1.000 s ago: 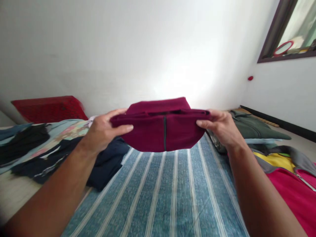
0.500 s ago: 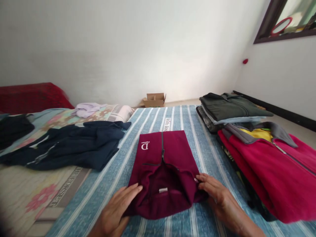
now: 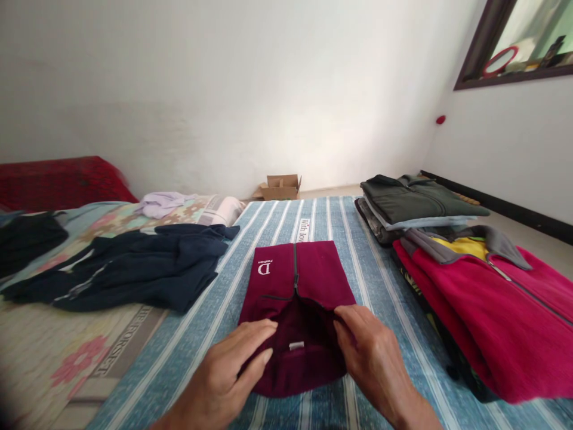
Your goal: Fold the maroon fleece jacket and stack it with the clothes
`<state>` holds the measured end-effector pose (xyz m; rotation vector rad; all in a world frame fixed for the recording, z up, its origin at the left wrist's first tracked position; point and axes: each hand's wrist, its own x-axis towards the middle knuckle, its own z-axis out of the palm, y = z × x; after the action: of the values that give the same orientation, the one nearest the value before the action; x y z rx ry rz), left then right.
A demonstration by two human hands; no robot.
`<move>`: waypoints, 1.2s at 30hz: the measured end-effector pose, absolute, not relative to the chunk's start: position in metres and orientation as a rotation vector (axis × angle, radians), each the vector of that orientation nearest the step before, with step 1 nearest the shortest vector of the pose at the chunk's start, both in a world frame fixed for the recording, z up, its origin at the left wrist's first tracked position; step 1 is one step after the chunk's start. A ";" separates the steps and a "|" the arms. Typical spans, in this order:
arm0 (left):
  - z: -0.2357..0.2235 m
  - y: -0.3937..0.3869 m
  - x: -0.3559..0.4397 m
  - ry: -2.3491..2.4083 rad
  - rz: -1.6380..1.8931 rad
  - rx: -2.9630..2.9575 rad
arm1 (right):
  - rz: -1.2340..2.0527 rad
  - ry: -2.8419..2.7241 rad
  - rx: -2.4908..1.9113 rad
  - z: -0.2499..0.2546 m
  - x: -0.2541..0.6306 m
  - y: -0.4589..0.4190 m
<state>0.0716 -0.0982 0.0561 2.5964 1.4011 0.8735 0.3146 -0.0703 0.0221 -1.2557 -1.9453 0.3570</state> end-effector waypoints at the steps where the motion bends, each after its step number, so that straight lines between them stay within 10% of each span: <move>1: 0.059 -0.094 0.082 1.367 0.833 2.599 | 0.367 -1.906 -1.276 0.021 0.314 -0.067; 10: 0.080 -0.057 0.133 1.482 0.247 2.553 | 0.457 -1.839 -1.378 0.023 0.320 -0.030; 36: 0.018 -0.069 0.151 1.538 0.352 2.410 | 0.157 -2.484 -1.810 0.002 0.275 0.112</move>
<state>0.1514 -0.0688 0.0181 2.4101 1.5376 0.3522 0.2754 0.1121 0.0025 -1.8103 -2.4836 0.1566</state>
